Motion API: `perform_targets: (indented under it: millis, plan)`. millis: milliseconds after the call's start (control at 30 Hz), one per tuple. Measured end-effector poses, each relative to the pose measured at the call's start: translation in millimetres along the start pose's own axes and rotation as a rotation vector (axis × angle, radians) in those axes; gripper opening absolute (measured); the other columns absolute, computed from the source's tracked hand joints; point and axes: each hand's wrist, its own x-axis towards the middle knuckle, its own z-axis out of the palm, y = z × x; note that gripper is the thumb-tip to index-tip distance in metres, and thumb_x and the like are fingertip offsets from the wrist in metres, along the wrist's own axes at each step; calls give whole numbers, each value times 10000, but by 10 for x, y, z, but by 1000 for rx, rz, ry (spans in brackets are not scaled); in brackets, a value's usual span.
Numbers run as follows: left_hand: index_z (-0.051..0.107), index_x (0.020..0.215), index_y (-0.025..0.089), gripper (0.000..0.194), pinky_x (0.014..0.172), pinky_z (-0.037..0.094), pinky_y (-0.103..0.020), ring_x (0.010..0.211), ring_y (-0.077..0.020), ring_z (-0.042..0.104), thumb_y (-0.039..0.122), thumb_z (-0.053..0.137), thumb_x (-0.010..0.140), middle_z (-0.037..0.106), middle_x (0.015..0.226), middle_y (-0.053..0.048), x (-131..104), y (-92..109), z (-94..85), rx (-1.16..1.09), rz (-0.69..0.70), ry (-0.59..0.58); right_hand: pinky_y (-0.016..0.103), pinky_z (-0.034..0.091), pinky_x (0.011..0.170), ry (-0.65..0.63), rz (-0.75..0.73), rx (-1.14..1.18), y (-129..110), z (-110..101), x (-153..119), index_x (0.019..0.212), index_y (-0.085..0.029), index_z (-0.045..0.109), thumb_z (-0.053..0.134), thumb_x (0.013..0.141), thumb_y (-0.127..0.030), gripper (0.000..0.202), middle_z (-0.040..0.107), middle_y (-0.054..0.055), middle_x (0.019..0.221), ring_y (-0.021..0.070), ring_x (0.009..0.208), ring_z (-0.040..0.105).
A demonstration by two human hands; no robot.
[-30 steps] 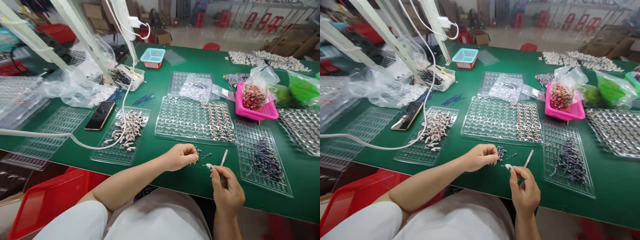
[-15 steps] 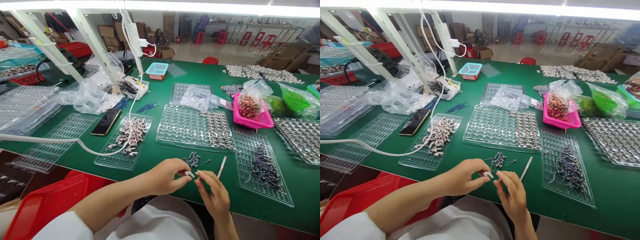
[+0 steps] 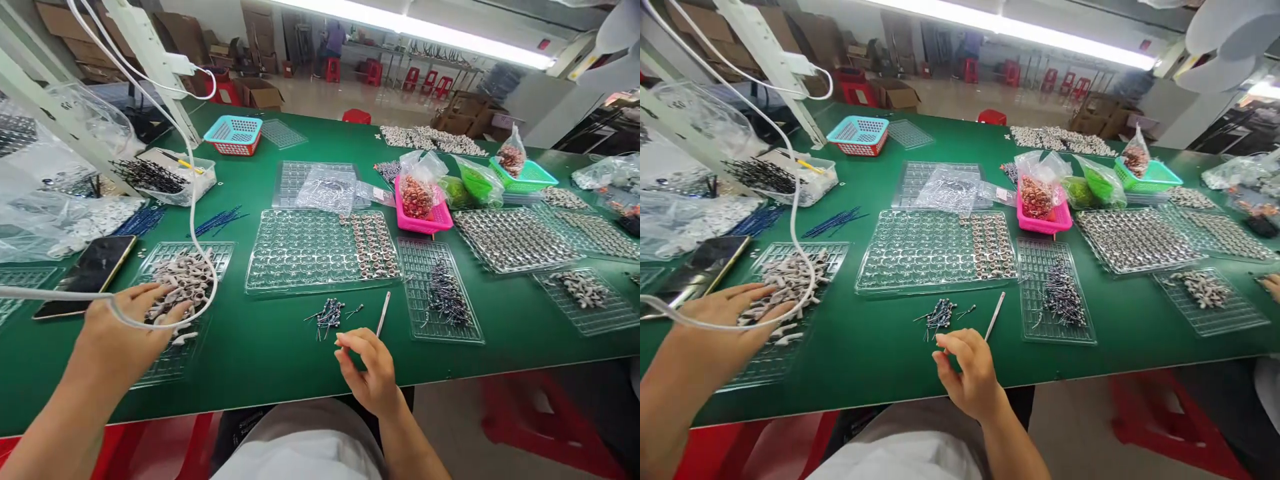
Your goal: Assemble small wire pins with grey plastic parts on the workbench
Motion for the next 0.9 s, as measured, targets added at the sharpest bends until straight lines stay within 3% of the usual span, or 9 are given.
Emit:
perform_targets:
  millis: [100,167,233,300,400,500,600,733,900]
  plan:
    - [667,1079,248,331,1027,433,-554,1148,-395,583,476,505,902,699,1121,-121,182,480,124,26,116,53,340,545,720,9,-3,-21,-45,-37,-21,1252,-224,550,571,905,-72,379,696,48,931,156,793,649]
    - [671,1086,224,319,990,462,-510,1094,-355,607,424,478,930,691,1122,-127,370,838,240,-38,269,-2,333,540,704,10,-3,-38,-55,-58,-35,1237,-225,556,566,907,-73,364,698,44,907,158,781,650]
    - [668,1120,202,308,998,446,-479,1101,-322,596,366,471,948,694,1138,-128,642,1165,385,-94,409,-154,327,533,686,11,1,-66,-41,-66,-47,1211,-225,567,566,905,-68,344,699,39,879,157,755,644]
    - [663,1133,177,299,1014,419,-472,1130,-318,568,328,487,945,680,1178,-137,990,1443,559,-81,410,-264,321,526,672,23,7,-96,-10,-59,-59,1180,-222,579,568,903,-65,319,697,35,854,155,729,637]
    - [651,1147,142,289,993,429,-448,1117,-307,570,294,508,948,674,1164,-154,1557,1758,862,-62,358,-275,317,521,671,44,17,-134,40,-37,-79,1151,-216,589,567,905,-73,286,696,33,838,155,713,637]
    - [647,1132,135,271,947,480,-426,1107,-281,589,319,534,967,660,1153,-146,2007,1963,1157,-42,268,-282,320,518,675,40,24,-149,67,-21,-101,1145,-212,589,559,907,-82,273,697,31,830,158,702,641]
    - [614,1186,156,294,910,532,-448,1060,-241,626,345,591,962,628,1212,-105,2256,2075,1380,-16,171,-301,320,510,669,46,25,-154,70,-12,-112,1144,-208,584,553,909,-90,265,698,31,828,158,688,638]
    - [596,1225,164,313,891,553,-446,1051,-238,634,332,599,961,615,1242,-104,2366,2140,1549,1,62,-320,315,485,648,49,28,-169,56,-8,-96,1118,-204,581,549,912,-108,230,695,25,808,155,664,624]
    - [602,1212,157,307,872,561,-433,1025,-233,643,333,601,960,626,1215,-100,2365,2198,1611,-22,-20,-351,300,463,620,52,24,-182,49,-2,-77,1115,-196,581,549,911,-116,221,686,16,781,146,648,612]
